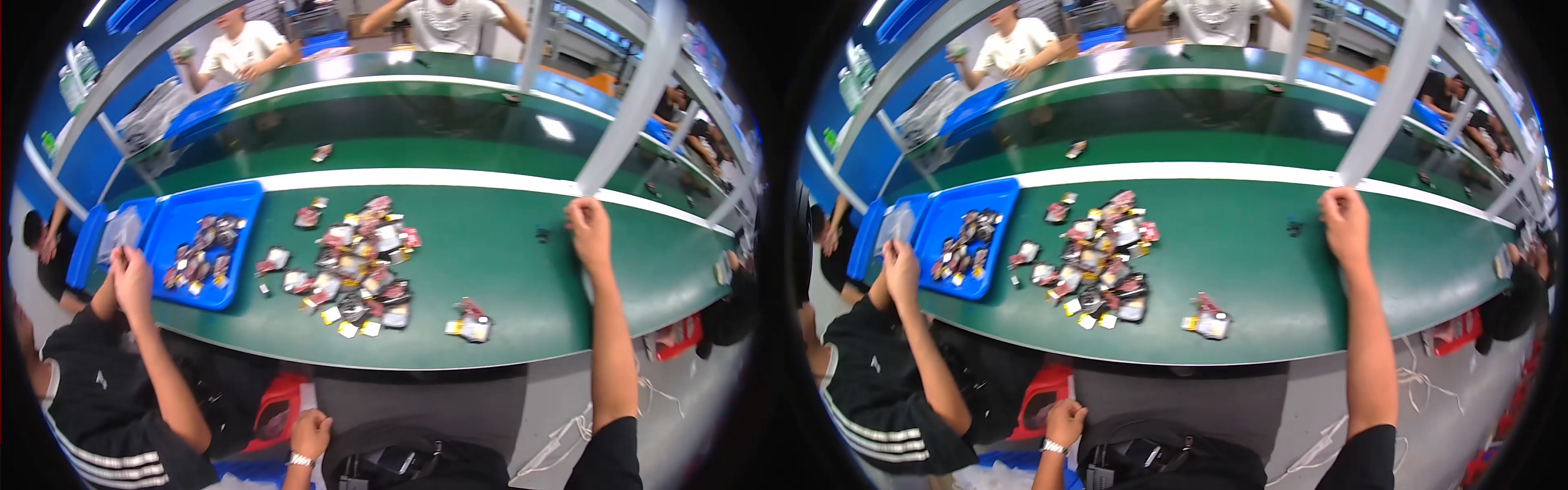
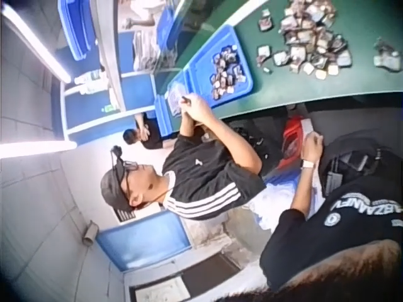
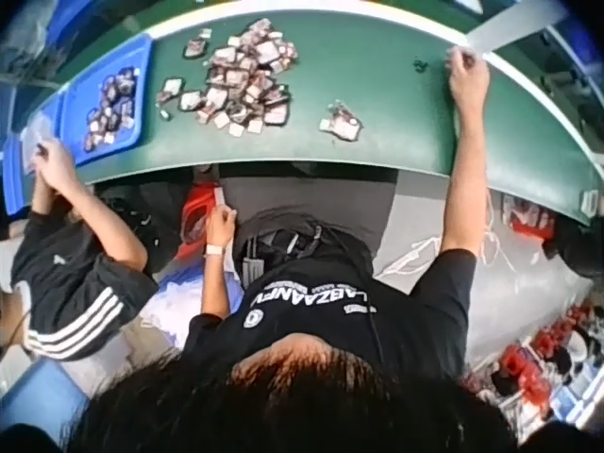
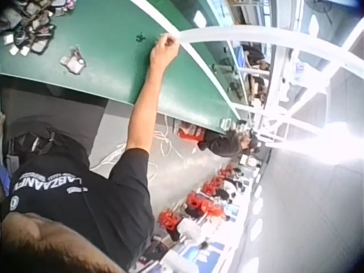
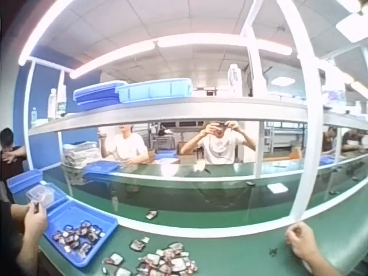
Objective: Assemble small electronic battery components by attaching plastic housings or covers.
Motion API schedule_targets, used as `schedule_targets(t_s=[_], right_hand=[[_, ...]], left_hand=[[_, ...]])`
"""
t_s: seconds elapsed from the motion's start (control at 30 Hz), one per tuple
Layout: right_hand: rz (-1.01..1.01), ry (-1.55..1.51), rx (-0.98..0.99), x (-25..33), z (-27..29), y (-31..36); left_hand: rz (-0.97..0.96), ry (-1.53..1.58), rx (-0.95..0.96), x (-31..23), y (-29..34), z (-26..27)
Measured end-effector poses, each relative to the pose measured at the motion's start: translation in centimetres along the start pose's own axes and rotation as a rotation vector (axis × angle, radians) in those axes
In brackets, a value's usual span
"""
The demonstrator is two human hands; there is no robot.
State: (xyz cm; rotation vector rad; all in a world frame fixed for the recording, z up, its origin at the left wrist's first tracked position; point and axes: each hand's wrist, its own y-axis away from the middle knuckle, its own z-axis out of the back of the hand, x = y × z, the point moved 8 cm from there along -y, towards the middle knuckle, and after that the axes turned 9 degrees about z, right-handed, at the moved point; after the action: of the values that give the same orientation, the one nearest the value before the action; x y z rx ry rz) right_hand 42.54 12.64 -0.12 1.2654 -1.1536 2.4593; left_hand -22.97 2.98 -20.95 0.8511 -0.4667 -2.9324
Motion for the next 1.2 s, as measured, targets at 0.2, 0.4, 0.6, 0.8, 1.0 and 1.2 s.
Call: schedule_targets(t_s=[0.2,0.4,0.6,0.8,1.0,1.2], right_hand=[[-0.190,-0.238,0.028,1.8,0.2,1.3],[-0.282,-0.351,0.057,2.4,0.4,2.2],[-0.241,-0.613,0.194,10.5,-2.5,7.4],[-0.490,-0.937,0.350,18.1,-6.3,17.8],[-0.607,-1.069,0.380,19.2,-9.1,22.2],[-0.584,-0.921,0.346,19.7,-9.1,22.9]], left_hand=[[-0.063,-0.013,-0.052,-2.6,-0.5,0.9],[-0.136,0.005,-0.023,-3.5,-0.8,0.4],[-0.049,0.195,0.001,-7.9,-0.5,2.8],[-0.271,0.568,0.249,-18.5,1.3,3.3],[-0.584,0.863,0.379,-27.9,3.6,4.9],[-0.737,0.844,0.282,-30.3,3.5,5.7]])
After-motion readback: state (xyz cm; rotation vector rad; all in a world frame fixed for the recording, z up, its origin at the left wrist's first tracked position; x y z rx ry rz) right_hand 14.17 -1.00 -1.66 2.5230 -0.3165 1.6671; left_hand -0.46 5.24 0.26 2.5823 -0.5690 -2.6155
